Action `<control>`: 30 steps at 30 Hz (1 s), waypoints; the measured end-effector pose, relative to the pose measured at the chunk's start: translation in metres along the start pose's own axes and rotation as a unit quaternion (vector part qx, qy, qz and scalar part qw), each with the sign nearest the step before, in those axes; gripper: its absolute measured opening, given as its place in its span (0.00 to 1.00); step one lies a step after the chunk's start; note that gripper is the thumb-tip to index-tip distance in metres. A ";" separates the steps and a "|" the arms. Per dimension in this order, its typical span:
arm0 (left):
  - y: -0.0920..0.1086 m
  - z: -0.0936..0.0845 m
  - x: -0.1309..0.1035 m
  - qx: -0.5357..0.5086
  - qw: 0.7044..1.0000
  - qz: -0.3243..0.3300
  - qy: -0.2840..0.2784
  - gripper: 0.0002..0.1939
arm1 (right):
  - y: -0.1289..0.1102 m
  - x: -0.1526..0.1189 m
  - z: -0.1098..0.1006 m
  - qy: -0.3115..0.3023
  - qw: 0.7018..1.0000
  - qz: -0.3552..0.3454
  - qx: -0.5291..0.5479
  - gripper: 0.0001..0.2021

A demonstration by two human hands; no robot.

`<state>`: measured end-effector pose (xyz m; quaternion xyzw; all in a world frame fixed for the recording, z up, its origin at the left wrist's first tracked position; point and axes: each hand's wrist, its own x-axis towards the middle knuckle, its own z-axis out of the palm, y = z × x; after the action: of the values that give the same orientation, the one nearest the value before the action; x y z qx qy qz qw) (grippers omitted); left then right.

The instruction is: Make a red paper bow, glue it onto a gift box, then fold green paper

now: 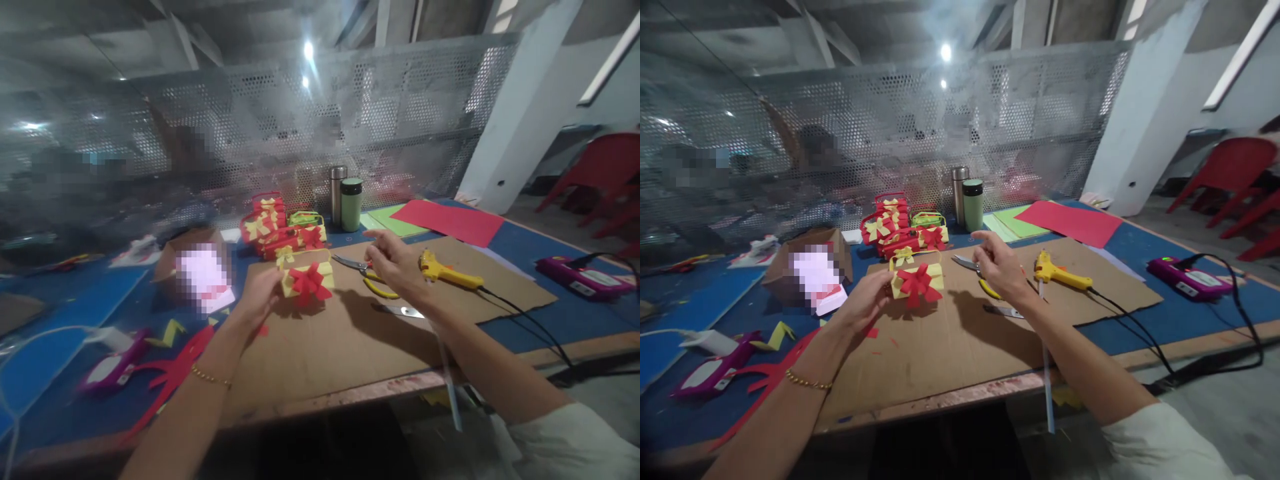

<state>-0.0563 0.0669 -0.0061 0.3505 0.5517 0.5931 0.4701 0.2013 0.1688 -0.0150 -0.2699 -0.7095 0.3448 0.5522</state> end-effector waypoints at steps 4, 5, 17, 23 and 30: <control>0.016 -0.011 0.004 -0.033 0.997 0.038 0.056 0.06 | -0.023 0.000 0.005 -0.049 0.998 -0.009 0.042 0.11; 0.020 -0.014 0.005 -0.039 0.996 0.050 0.066 0.06 | -0.032 0.002 0.004 -0.056 0.998 -0.013 0.039 0.11; 0.023 -0.024 0.007 -0.079 0.994 0.054 0.059 0.04 | -0.077 0.031 -0.005 0.009 0.995 -0.091 0.048 0.10; 0.015 -0.022 0.011 -0.081 0.995 0.042 0.044 0.05 | 0.010 0.031 0.020 -0.057 0.989 -0.006 -0.140 0.18; 0.008 -0.026 0.015 -0.043 0.998 0.047 0.025 0.09 | 0.032 0.015 0.029 -0.115 0.968 -0.022 -0.221 0.09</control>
<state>-0.0861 0.0729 -0.0037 0.3408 0.5202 0.6461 0.4424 0.1699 0.1942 -0.0359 -0.3284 -0.8324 0.1955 0.4012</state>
